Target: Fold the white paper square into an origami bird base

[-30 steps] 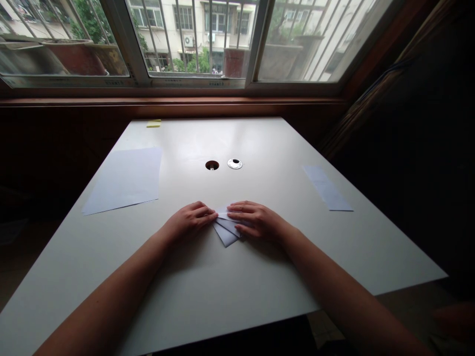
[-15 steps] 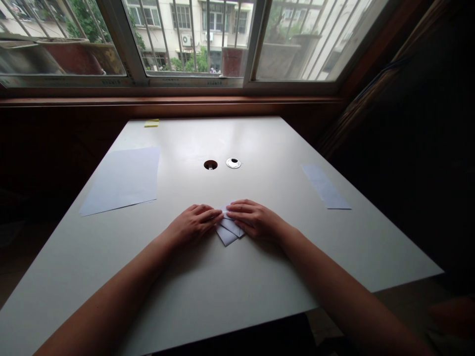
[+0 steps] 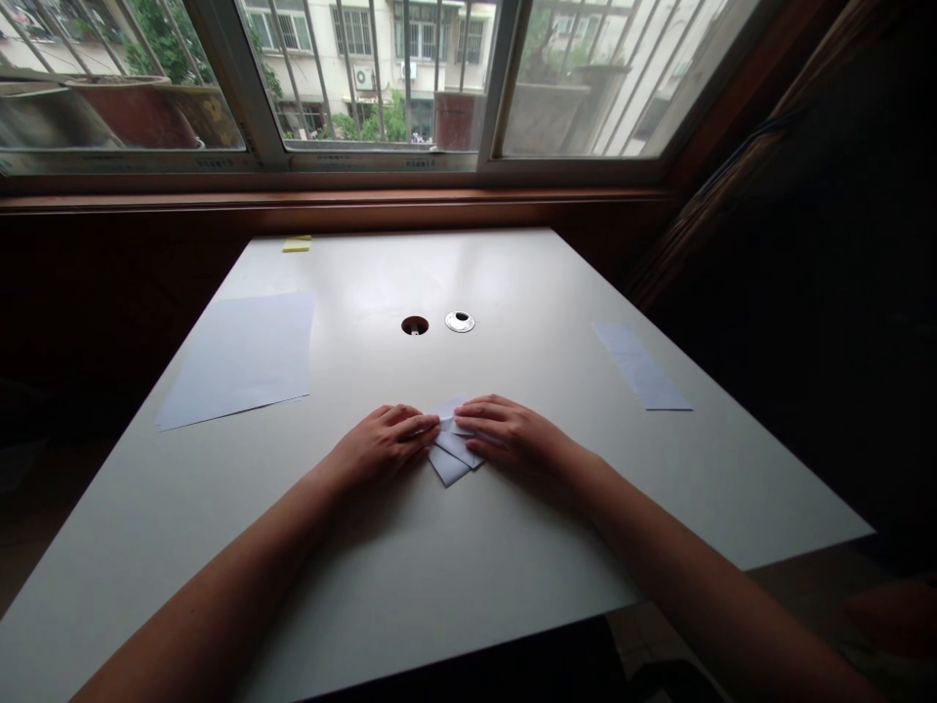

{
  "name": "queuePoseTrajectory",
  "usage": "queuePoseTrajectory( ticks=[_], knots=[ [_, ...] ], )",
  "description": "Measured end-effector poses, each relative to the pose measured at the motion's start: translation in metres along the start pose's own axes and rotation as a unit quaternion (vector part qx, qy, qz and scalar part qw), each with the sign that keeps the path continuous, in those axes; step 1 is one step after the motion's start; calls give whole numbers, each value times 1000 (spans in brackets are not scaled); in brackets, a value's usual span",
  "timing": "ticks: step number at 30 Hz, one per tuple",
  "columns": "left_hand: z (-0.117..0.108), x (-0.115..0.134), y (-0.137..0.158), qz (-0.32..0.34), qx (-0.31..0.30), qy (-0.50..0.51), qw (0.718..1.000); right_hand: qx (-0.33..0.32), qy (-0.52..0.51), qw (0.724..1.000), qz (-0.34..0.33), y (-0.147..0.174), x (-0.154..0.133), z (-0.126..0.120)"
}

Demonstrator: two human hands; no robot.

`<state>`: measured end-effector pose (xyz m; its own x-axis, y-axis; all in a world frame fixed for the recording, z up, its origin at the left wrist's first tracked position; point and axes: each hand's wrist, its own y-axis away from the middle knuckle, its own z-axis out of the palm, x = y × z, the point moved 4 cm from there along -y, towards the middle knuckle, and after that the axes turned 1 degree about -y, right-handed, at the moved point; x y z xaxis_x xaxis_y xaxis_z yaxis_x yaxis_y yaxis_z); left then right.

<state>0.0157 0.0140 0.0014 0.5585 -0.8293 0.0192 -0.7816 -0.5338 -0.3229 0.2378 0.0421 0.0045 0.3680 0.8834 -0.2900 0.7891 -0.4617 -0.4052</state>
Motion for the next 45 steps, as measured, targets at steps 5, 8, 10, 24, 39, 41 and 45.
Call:
queuePoseTrajectory(
  ticks=[5, 8, 10, 24, 39, 41, 45],
  knots=[
    [0, 0, 0, 13, 0, -4, 1000, 7, 19, 1000, 22, 10, -6, -3],
    [0, 0, -1, 19, -3, -10, 1000, 10, 31, 999, 26, 16, -9, -4],
    [0, 0, -1, 19, -5, -12, 1000, 6, 36, 999, 27, 18, -9, -4],
    [7, 22, -8, 79, 6, -19, 997, 37, 21, 999, 22, 19, -11, -5],
    [6, 25, -8, 76, 6, -13, 997, 65, 18, 996, 50, 22, -7, -6],
    [7, 25, -8, 78, 6, -16, 997, 65, 20, 996, 53, 20, -8, -6],
    [8, 25, -8, 78, 10, -19, 997, 63, 26, 996, 59, 18, -9, -5]
  ],
)
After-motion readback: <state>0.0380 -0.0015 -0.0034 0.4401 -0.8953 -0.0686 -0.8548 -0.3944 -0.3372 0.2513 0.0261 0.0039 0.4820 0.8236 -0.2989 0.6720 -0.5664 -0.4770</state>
